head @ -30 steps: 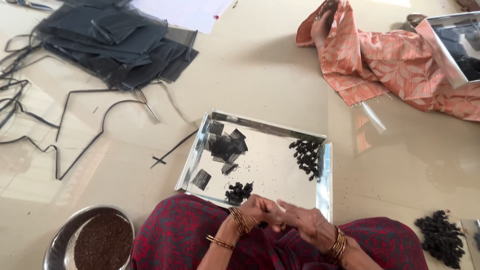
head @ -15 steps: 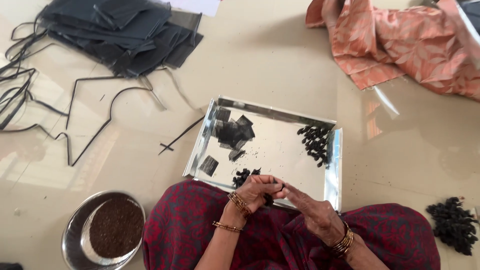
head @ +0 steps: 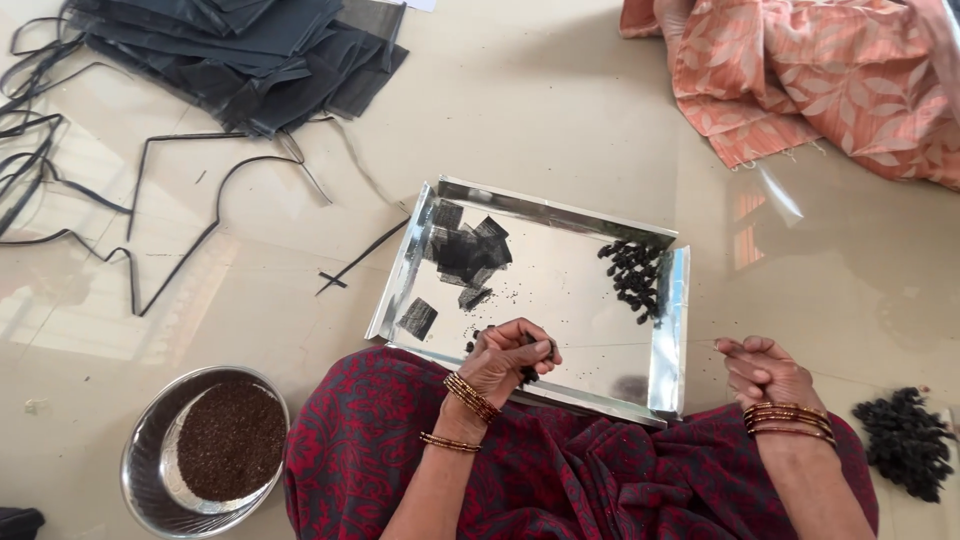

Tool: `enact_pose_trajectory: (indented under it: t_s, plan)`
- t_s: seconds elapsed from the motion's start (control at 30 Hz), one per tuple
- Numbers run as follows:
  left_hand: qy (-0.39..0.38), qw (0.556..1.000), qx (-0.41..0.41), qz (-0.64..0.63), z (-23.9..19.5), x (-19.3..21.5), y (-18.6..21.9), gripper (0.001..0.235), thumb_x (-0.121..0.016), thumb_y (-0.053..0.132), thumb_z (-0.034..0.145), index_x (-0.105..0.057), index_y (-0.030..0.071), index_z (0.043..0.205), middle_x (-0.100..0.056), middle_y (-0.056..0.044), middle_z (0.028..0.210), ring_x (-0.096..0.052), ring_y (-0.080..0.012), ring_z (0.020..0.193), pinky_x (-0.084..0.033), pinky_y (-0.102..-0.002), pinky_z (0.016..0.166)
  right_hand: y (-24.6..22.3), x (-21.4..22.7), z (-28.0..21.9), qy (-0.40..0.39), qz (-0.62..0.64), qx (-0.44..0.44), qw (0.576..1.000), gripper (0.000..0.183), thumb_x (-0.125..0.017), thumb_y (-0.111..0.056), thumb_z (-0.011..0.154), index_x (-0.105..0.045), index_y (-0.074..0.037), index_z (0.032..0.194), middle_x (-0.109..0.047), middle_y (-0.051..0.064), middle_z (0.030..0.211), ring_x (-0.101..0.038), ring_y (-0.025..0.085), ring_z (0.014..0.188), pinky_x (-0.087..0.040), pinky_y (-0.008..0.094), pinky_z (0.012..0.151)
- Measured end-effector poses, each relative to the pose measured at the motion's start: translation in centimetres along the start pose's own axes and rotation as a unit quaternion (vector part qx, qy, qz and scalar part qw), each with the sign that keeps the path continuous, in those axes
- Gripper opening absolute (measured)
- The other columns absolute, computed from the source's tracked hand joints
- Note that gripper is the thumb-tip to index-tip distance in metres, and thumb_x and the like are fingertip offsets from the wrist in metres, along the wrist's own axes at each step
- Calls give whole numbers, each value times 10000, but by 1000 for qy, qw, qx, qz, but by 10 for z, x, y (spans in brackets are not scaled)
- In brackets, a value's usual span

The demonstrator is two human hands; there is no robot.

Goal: The recorder is sitting on the floor and manually arranging small black mesh pieces into bundles from a metal tray.

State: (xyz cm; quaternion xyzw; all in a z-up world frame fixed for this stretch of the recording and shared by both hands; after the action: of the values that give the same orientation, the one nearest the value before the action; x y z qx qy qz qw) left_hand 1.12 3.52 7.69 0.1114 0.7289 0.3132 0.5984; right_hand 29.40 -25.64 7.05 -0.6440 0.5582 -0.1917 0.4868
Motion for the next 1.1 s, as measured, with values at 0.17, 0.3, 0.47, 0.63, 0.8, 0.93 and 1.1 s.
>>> enact_pose_trajectory:
  t_s: [0.17, 0.3, 0.47, 0.63, 0.8, 0.93, 1.1]
  plan:
    - [-9, 1000, 1, 9, -2, 1, -2, 97, -773, 43, 918, -707, -13, 963, -753, -172, 909, -687, -139, 741, -573, -268, 715, 6, 1, -4, -13, -68, -20, 997, 170, -569, 19, 892, -656, -86, 992, -729, 207, 982, -414, 29, 483, -325, 189, 368]
    - [17, 999, 9, 33, -2, 2, 4, 128, -775, 43, 879, -717, -25, 972, -759, -171, 918, -727, -164, 779, -599, -275, 744, 3, 15, 8, -1, -236, -3, 972, 225, -600, -24, 897, -669, -15, 1111, -752, 235, 952, -608, 140, 557, -481, 264, 458]
    - [21, 994, 33, 103, 4, -6, -6, 153, -807, 69, 844, -739, -23, 945, -777, -154, 882, -736, -161, 759, -612, -286, 724, -8, -98, -53, -94, -168, 51, 980, 464, -507, -324, 949, -636, -14, 1269, -756, 28, 1064, -739, 106, 811, -643, 247, 707]
    - [4, 992, 46, 116, 3, -3, -5, 142, -804, 66, 855, -746, -35, 935, -771, -152, 871, -735, -164, 749, -612, -282, 722, 54, -195, -92, -299, -428, 63, 850, 470, -778, -214, 831, -687, -66, 1267, -766, 94, 884, -718, 137, 683, -604, 282, 631]
    - [33, 996, 7, 83, 0, 9, 7, 137, -813, 63, 852, -740, -29, 923, -775, -165, 865, -721, -155, 716, -597, -283, 675, 55, -191, -94, -258, -391, -49, 882, 313, -711, -238, 903, -807, 33, 1026, -734, 104, 720, -639, 142, 512, -555, 281, 490]
    - [21, 995, 32, 94, 4, 2, 2, 147, -808, 74, 856, -746, -32, 937, -771, -162, 865, -730, -156, 722, -607, -277, 694, 54, -171, -72, -237, -203, -42, 949, 335, -689, -262, 957, -769, 54, 1032, -679, 95, 798, -541, 103, 514, -497, 237, 467]
    - [-8, 994, 45, 96, 4, -1, -2, 145, -811, 77, 874, -743, -35, 937, -773, -160, 862, -720, -156, 712, -601, -270, 689, 57, -182, -62, -255, -5, -58, 965, 327, -670, -264, 956, -680, 60, 1006, -801, 159, 1070, -483, 76, 541, -467, 222, 465]
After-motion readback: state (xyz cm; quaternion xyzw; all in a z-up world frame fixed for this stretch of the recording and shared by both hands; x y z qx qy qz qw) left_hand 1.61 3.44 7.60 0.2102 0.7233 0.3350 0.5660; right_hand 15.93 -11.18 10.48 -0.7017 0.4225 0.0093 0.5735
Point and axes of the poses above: each hand's wrist, its own z-axis towards the middle knuckle, its own x-axis out of the back of the hand, y = z × x, the point moved 4 cm from there along z, towards the middle knuckle
